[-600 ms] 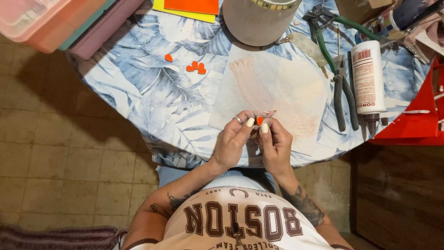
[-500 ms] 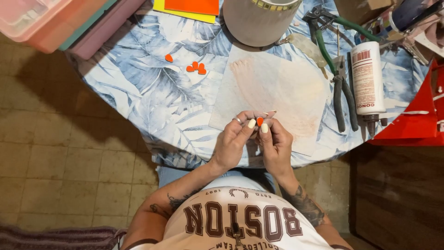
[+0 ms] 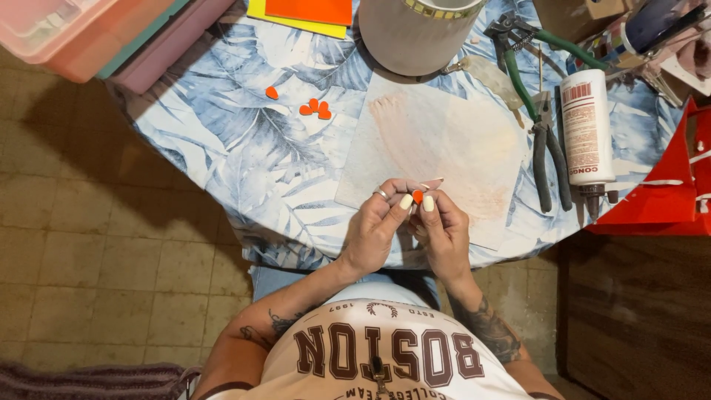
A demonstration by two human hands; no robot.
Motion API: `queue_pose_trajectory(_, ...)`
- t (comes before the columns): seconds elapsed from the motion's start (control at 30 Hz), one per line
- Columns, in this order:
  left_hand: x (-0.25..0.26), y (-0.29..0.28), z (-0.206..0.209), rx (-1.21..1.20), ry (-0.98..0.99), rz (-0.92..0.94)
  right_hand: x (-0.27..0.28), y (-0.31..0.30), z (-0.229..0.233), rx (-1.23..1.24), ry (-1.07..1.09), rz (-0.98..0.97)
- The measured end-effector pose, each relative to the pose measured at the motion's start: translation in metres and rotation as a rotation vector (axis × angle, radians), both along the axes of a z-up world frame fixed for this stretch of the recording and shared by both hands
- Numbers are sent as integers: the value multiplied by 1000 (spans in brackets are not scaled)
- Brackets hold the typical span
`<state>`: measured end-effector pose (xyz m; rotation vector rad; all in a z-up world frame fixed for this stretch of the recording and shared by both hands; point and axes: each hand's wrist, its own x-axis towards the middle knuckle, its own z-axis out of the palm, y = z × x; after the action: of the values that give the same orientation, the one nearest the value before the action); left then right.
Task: The person is picking up small orange flower-shaped tiles and arranging them on a white surface for a craft project.
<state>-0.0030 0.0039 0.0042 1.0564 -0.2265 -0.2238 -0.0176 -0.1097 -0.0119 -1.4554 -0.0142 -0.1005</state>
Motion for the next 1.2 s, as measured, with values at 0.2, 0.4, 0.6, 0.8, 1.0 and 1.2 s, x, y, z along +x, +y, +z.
queue_pose_trajectory(0.2, -1, 4, 4, 305, -69, 16, 6, -9, 2, -273, -110, 49)
queue_pose_trajectory(0.4, -4, 23, 11, 963, -695, 189, 56, -44, 8, -1002, -439, 239)
queue_pose_trajectory(0.6, -4, 25, -27, 1198, -795, 149, 90, -30, 17, -1689, -448, 512)
queue_pose_trajectory(0.8, -1, 26, -33, 1244, -823, 114, 92, -25, 19, -1734, -507, 560)
queue_pose_trajectory(1.0, -2, 26, -38, 1298, -845, 83, 99, -35, 2, -1654, -521, 608)
queue_pose_trajectory(1.2, -2, 28, -37, 1331, -845, 13, 118, -37, -10, -1565, -512, 612)
